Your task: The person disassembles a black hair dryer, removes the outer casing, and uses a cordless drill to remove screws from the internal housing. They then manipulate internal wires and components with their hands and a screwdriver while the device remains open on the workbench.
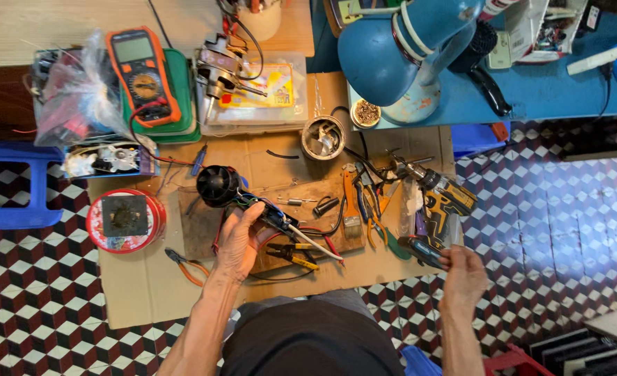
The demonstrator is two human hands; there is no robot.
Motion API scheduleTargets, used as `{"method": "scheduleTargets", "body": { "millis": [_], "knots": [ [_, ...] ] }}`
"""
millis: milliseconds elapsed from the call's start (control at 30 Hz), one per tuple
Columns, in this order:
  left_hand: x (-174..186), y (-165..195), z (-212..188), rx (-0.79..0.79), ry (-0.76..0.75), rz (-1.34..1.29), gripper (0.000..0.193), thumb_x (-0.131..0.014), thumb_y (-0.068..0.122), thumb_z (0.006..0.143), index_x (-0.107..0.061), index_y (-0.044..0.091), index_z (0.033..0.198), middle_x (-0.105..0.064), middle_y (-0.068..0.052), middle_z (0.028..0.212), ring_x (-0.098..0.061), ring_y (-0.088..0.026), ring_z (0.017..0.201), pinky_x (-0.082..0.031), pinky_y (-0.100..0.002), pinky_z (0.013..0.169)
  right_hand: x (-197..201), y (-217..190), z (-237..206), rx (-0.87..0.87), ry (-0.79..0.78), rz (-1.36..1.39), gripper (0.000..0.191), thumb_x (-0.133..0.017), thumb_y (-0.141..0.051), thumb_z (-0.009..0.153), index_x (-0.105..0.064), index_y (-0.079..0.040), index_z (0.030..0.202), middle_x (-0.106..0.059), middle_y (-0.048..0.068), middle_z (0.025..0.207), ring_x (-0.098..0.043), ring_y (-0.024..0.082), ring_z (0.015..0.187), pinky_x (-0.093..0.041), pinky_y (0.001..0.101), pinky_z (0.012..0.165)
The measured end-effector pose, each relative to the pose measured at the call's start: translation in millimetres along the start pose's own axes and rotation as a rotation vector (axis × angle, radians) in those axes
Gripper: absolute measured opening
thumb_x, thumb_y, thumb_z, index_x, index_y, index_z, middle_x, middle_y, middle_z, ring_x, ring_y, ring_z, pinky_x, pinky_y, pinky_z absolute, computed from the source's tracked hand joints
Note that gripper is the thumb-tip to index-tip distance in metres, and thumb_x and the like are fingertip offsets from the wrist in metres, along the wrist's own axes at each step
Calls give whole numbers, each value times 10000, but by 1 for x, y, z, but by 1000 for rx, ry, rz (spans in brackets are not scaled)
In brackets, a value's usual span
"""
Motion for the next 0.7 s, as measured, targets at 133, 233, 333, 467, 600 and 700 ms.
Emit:
{"method": "scheduleTargets", "body": {
  "millis": [133,233,333,467,600,700],
  "knots": [
    [-1,1,3,-88,39,80,261,-692,189,946,-606,60,1156,-721,-77,1054,-720,-198,974,-632,-411,835,1,6,88,144,-29,-611,546,-826,-333,901,-650,90,1198,-716,159,1010,-658,209,858,-507,331,756],
    [6,4,12,-200,112,137,311,-704,202,933,-567,72,1179,-714,-59,1111,-713,-176,1032,-647,-410,879,-46,36,128,-86,-219,-553,629,-869,-381,810,-648,72,1188,-707,169,1016,-653,251,826,-520,361,716],
    [12,2,17,-300,184,131,344,-717,205,924,-549,76,1195,-703,-72,1133,-703,-183,1044,-639,-430,873,-70,37,144,-216,-343,-543,605,-862,-378,828,-691,103,1153,-704,179,1007,-666,269,834,-546,373,696],
    [16,2,15,-391,261,80,370,-737,199,917,-550,84,1216,-679,-83,1141,-692,-203,1047,-633,-434,900,-91,36,137,-319,-435,-205,530,-881,-271,934,-635,164,1109,-703,167,1021,-647,259,790,-453,394,610],
    [14,1,9,-389,334,43,382,-742,196,899,-536,72,1196,-698,-105,1149,-712,-229,1073,-627,-443,895,-106,53,116,-543,-390,193,310,-787,-112,812,-682,-87,1103,-742,54,957,-747,198,742,-642,405,654],
    [12,-2,10,-379,378,33,421,-743,182,872,-514,102,1216,-689,-90,1155,-711,-223,1086,-617,-446,892,-115,59,109,-552,-416,152,272,-814,-126,873,-675,-36,1088,-693,93,918,-695,236,684,-619,416,637]
  ]
}}
Point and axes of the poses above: each hand's wrist, its own z-axis towards the middle knuckle, its own x-axis out of the back of the hand, y = z × x, the point moved 6 cm from there along z, towards the middle knuckle
